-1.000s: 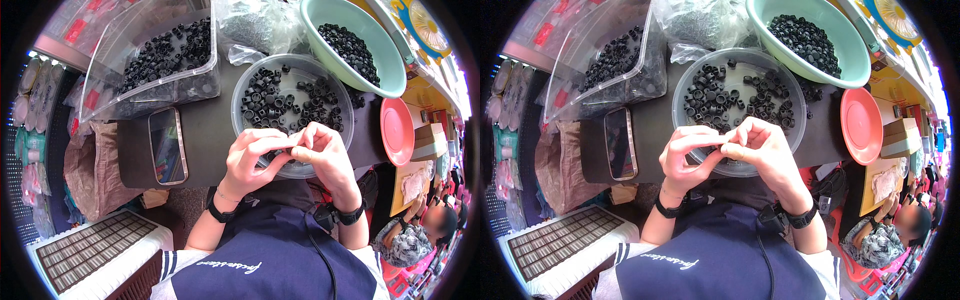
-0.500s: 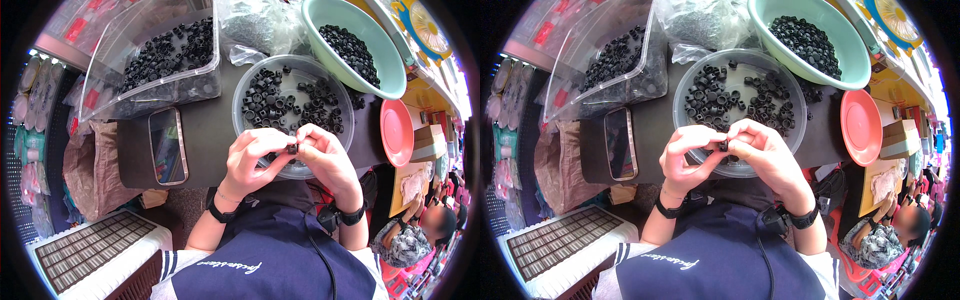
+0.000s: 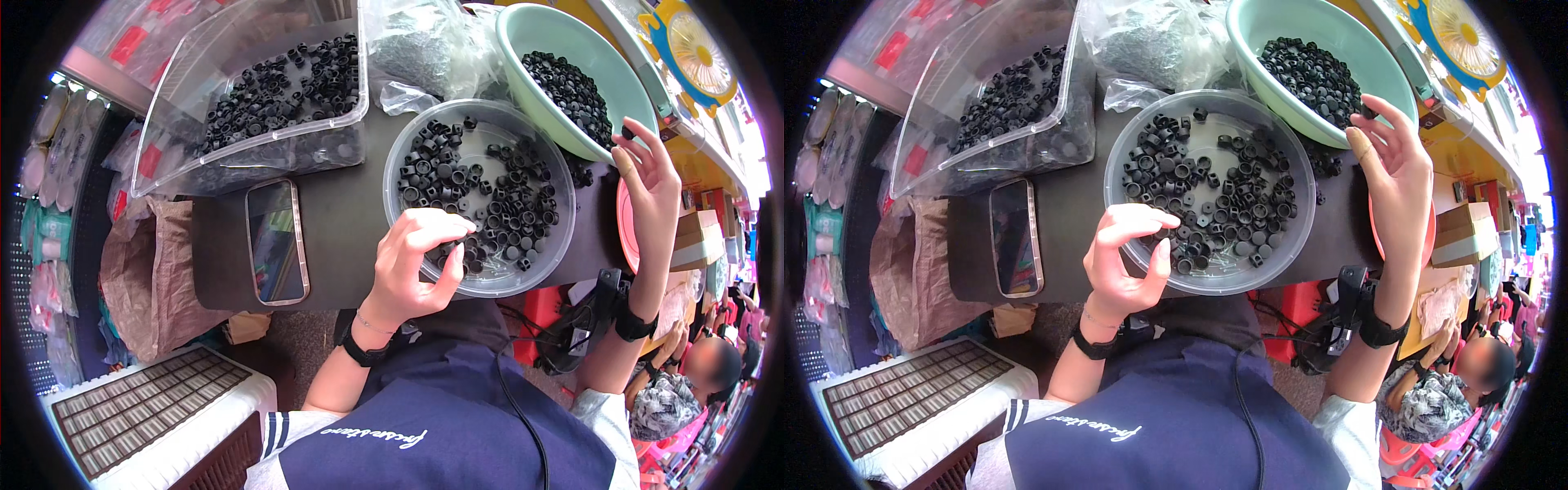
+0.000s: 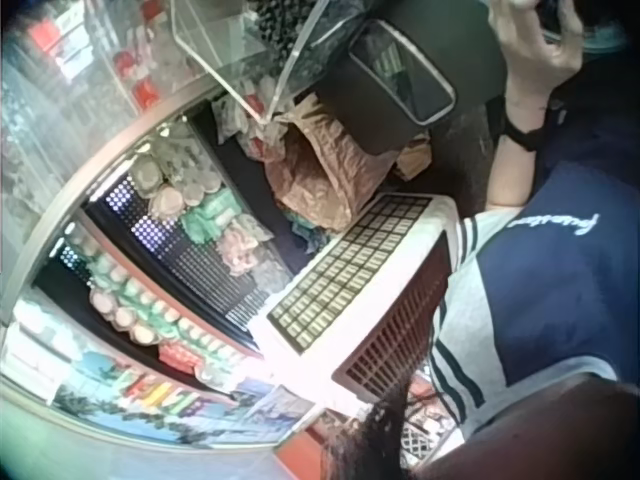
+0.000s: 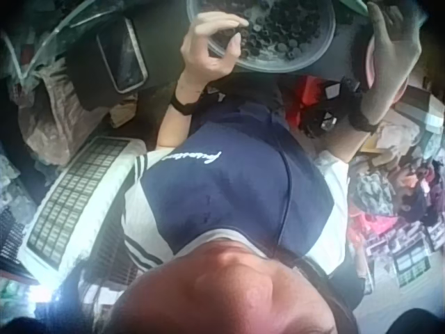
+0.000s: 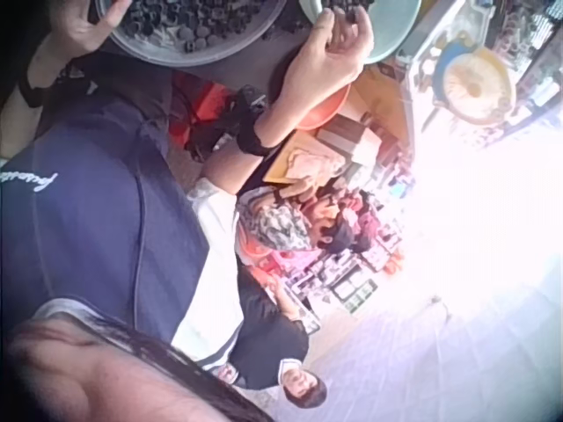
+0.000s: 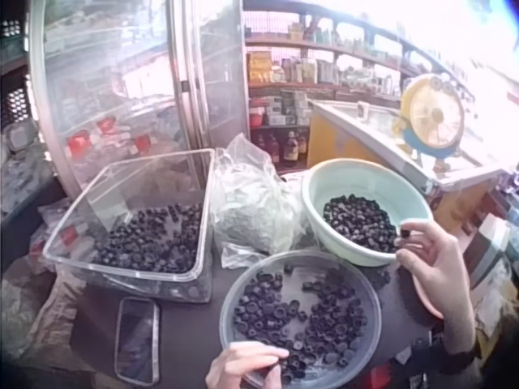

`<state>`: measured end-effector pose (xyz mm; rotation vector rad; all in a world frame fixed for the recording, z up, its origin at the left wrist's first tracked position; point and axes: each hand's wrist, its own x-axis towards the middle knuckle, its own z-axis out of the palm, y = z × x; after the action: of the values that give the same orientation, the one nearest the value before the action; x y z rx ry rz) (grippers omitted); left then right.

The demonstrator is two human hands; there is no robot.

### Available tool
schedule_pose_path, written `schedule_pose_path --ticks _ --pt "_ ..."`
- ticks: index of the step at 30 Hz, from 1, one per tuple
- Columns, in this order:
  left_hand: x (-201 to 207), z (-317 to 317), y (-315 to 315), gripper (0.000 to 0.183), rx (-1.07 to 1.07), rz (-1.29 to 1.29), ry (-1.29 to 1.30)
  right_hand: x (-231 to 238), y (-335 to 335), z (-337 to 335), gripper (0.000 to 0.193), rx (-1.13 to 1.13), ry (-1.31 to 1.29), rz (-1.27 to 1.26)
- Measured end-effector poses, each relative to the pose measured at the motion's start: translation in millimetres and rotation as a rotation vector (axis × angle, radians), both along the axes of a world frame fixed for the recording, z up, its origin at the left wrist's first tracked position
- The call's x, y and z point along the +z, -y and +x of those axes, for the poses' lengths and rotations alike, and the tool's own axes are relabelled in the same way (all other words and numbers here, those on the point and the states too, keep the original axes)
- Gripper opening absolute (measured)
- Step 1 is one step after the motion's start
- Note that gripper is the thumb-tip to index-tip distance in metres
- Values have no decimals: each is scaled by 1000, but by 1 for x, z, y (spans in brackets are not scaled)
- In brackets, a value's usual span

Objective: Sorting and examining small black circular parts for a manufacturing task.

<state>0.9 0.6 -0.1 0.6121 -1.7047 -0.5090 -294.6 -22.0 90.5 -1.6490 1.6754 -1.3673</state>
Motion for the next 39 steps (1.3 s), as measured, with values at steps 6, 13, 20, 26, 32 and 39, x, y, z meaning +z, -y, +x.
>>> schedule_pose_path --ticks 6,13,20,26,32,39 --pt "0 -1 1 34 17 -2 12 7 -3 33 40 -87 -564 -148" --pt "1 -1 1 34 19 0 17 -25 -12 53 19 222 -658 285" --pt "0 0 2 33 7 4 15 -35 -7 66 16 222 -628 199" --pt "0 -1 2 32 6 8 17 -40 -7 75 16 233 -694 207" --pt "0 -2 2 30 13 10 20 -56 -9 81 22 239 -730 90" --pt "0 -2 2 28 19 5 12 -53 -5 81 21 241 -765 138"
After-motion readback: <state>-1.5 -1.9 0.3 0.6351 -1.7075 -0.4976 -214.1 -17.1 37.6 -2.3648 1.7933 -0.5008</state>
